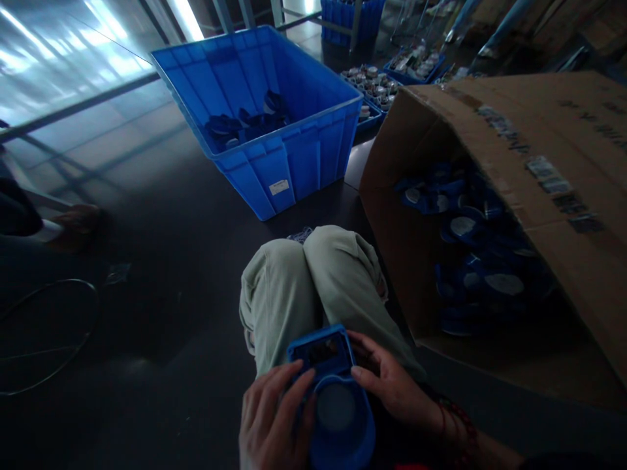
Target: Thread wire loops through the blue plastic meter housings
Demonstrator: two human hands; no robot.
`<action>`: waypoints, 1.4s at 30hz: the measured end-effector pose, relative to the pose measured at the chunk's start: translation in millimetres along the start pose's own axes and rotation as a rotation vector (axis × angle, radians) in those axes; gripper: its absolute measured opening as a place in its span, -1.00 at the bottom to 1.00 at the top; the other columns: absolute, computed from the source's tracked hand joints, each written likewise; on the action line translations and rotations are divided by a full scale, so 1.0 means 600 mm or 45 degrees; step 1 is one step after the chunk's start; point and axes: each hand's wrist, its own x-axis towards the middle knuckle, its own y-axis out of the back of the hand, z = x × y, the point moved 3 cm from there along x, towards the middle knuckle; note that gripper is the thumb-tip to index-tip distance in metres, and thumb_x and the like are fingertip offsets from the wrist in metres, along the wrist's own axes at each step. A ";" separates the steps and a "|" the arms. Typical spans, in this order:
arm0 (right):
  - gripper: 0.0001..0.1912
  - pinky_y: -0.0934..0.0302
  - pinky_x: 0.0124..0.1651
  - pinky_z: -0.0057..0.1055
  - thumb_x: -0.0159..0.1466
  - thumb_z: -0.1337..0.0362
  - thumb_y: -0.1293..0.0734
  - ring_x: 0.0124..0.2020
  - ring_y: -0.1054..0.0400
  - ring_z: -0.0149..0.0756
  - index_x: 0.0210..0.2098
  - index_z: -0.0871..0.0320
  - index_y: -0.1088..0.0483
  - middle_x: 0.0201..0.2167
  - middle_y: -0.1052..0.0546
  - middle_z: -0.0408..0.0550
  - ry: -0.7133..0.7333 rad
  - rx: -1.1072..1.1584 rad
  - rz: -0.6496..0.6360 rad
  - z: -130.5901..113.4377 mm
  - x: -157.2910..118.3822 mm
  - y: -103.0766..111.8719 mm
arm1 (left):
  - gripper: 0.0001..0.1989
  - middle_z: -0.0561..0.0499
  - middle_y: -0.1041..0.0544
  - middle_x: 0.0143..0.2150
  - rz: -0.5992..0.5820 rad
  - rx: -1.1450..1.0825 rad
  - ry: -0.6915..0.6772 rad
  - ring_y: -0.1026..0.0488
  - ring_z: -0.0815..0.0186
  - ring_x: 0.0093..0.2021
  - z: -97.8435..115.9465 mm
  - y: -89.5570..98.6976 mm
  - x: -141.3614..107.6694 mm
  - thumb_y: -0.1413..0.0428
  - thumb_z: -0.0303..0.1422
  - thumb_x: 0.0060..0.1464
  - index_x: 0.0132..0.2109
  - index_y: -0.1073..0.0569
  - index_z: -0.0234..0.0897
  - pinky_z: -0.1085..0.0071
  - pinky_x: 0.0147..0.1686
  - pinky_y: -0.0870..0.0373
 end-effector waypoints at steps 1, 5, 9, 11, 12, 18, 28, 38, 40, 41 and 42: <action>-0.37 -0.05 0.30 -0.08 0.19 0.01 -0.37 0.22 -0.21 -0.11 0.18 0.08 -0.20 0.17 -0.36 0.08 0.010 -0.004 0.005 -0.001 0.000 0.001 | -0.71 -0.01 -0.50 -0.06 -0.064 0.003 -0.099 -0.38 0.20 -0.06 0.008 -0.004 0.006 -0.08 -0.49 0.13 0.00 -0.45 -0.17 0.28 -0.04 -0.23; -0.48 -0.06 0.28 -0.13 0.27 0.03 -0.30 0.21 -0.22 -0.14 0.16 0.08 -0.23 0.16 -0.37 0.05 0.031 0.000 0.024 -0.004 -0.001 0.003 | -0.84 0.07 -0.59 -0.24 -0.187 -0.053 -0.194 -0.42 0.27 -0.20 0.027 -0.015 0.032 -0.08 -0.44 0.17 -0.15 -0.53 -0.18 0.32 -0.09 -0.18; -0.48 -0.09 0.27 -0.14 0.29 0.03 -0.28 0.19 -0.25 -0.15 0.16 0.10 -0.22 0.16 -0.37 0.07 0.011 0.038 0.030 0.000 -0.002 0.003 | -0.81 0.12 -0.60 -0.32 -0.165 -0.075 -0.239 -0.43 0.31 -0.27 0.036 -0.014 0.045 -0.03 -0.44 0.22 -0.23 -0.54 -0.16 0.34 -0.14 -0.14; -0.42 -0.09 0.27 -0.14 0.23 0.07 -0.36 0.19 -0.25 -0.15 0.17 0.09 -0.18 0.16 -0.37 0.08 0.026 0.035 0.017 0.003 -0.002 0.002 | -0.81 0.13 -0.60 -0.34 -0.178 -0.052 -0.267 -0.44 0.31 -0.29 0.039 -0.013 0.048 -0.03 -0.43 0.22 -0.22 -0.54 -0.15 0.35 -0.16 -0.15; -0.38 -0.09 0.27 -0.14 0.20 0.10 -0.40 0.19 -0.25 -0.15 0.18 0.09 -0.17 0.16 -0.37 0.08 0.036 0.027 0.011 0.005 -0.002 0.001 | -0.81 0.13 -0.60 -0.35 -0.187 -0.041 -0.274 -0.44 0.32 -0.30 0.040 -0.012 0.050 -0.02 -0.43 0.22 -0.23 -0.53 -0.15 0.35 -0.17 -0.15; -0.31 -0.07 0.30 -0.11 0.13 0.18 -0.45 0.21 -0.24 -0.10 0.18 0.09 -0.15 0.19 -0.34 0.12 0.028 -0.041 0.055 0.010 -0.003 -0.004 | -0.84 0.13 -0.55 -0.40 -0.233 -0.034 -0.262 -0.42 0.34 -0.36 0.041 -0.010 0.059 -0.05 -0.43 0.19 -0.29 -0.52 -0.17 0.37 -0.22 -0.19; -0.33 -0.08 0.28 -0.05 0.17 0.14 -0.40 0.22 -0.21 -0.08 0.20 0.09 -0.11 0.19 -0.31 0.14 0.036 -0.072 0.051 0.004 -0.004 -0.005 | -0.53 -0.18 -0.44 0.08 -0.238 -0.755 0.912 -0.44 0.04 0.05 -0.026 -0.026 -0.019 -0.11 -0.18 0.10 0.11 -0.26 -0.21 0.13 -0.07 -0.46; -0.33 -0.10 0.26 -0.08 0.17 0.23 -0.39 0.17 -0.25 -0.14 0.19 0.03 -0.04 0.16 -0.33 0.08 0.067 -0.104 0.058 0.006 -0.012 -0.008 | -0.19 -0.31 -0.39 0.14 -0.573 -0.909 1.103 -0.33 -0.08 0.16 -0.007 -0.043 0.005 -0.22 -0.06 -0.14 0.17 -0.12 -0.33 -0.01 0.15 -0.26; -0.35 -0.07 0.27 -0.07 0.18 0.22 -0.38 0.17 -0.25 -0.15 0.18 0.02 -0.05 0.16 -0.34 0.06 0.058 -0.113 0.077 0.004 -0.012 -0.009 | -0.22 -0.29 -0.41 0.12 -0.601 -0.929 1.108 -0.35 -0.07 0.14 -0.007 -0.042 0.006 -0.21 -0.06 -0.12 0.16 -0.15 -0.33 -0.01 0.14 -0.26; -0.35 -0.07 0.27 -0.07 0.18 0.21 -0.39 0.17 -0.25 -0.15 0.18 0.01 -0.05 0.15 -0.34 0.05 0.053 -0.114 0.081 0.002 -0.012 -0.010 | -0.25 -0.28 -0.41 0.11 -0.614 -0.943 1.120 -0.35 -0.06 0.13 -0.006 -0.042 0.007 -0.20 -0.05 -0.10 0.16 -0.16 -0.32 -0.01 0.14 -0.25; -0.36 -0.08 0.27 -0.07 0.17 0.21 -0.39 0.17 -0.25 -0.15 0.17 0.00 -0.06 0.16 -0.34 0.05 0.051 -0.113 0.079 0.001 -0.012 -0.011 | -0.27 -0.27 -0.41 0.11 -0.622 -0.960 1.137 -0.35 -0.05 0.13 -0.006 -0.041 0.009 -0.19 -0.04 -0.07 0.16 -0.17 -0.31 0.00 0.14 -0.24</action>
